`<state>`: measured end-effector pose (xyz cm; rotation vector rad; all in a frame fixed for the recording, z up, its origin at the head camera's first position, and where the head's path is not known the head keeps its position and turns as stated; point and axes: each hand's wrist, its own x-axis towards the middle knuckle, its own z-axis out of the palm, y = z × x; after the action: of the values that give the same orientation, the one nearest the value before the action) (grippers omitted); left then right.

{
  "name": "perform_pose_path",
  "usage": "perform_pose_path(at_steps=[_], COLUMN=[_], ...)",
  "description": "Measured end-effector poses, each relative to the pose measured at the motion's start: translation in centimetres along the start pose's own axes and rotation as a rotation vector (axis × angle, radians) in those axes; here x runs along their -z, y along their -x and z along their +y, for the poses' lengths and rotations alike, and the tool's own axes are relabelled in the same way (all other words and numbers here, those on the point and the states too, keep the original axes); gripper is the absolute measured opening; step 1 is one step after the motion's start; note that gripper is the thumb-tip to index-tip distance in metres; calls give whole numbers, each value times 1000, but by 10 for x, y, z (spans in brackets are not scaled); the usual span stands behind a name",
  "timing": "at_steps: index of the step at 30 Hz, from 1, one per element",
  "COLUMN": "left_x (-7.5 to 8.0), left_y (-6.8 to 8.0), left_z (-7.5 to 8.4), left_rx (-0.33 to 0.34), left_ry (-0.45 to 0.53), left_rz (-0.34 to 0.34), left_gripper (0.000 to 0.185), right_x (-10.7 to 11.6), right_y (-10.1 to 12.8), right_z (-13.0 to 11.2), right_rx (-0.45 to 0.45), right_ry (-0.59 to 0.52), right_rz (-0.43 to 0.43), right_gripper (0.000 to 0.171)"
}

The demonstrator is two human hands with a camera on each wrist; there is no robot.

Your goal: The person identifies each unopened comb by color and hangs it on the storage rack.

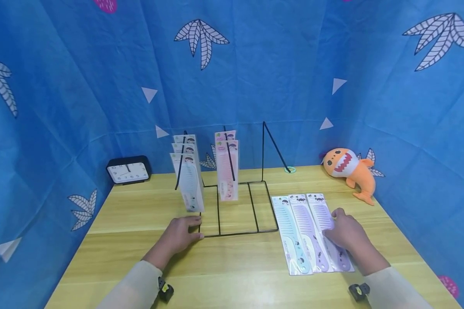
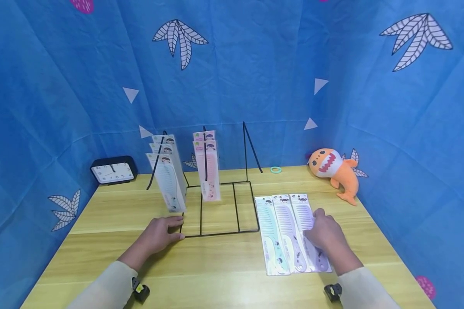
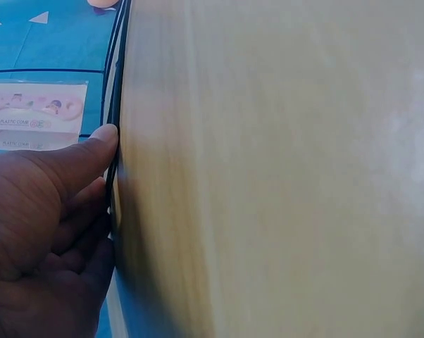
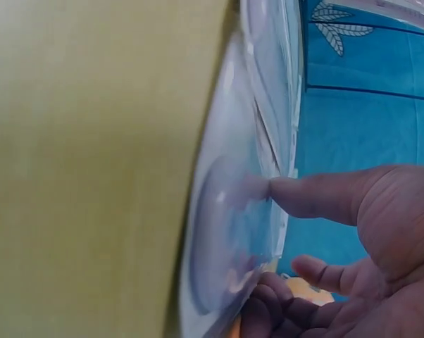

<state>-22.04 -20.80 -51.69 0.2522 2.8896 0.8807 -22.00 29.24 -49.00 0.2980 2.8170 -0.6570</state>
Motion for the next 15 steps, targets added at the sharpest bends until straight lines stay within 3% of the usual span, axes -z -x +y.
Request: perform_pose_path(at_steps=[9,15], left_x=[0,2], left_y=[0,0], left_z=[2,2], left_rx=[21,9], left_ry=[-3,0], left_rz=[-14,-4], left_gripper=[51,51], right_x=[4,7], right_y=[-3,-9], right_z=[-1,2], right_rx=[-28,-60], right_ry=[8,-46], right_rz=[-76,-131], right_gripper=[91,94])
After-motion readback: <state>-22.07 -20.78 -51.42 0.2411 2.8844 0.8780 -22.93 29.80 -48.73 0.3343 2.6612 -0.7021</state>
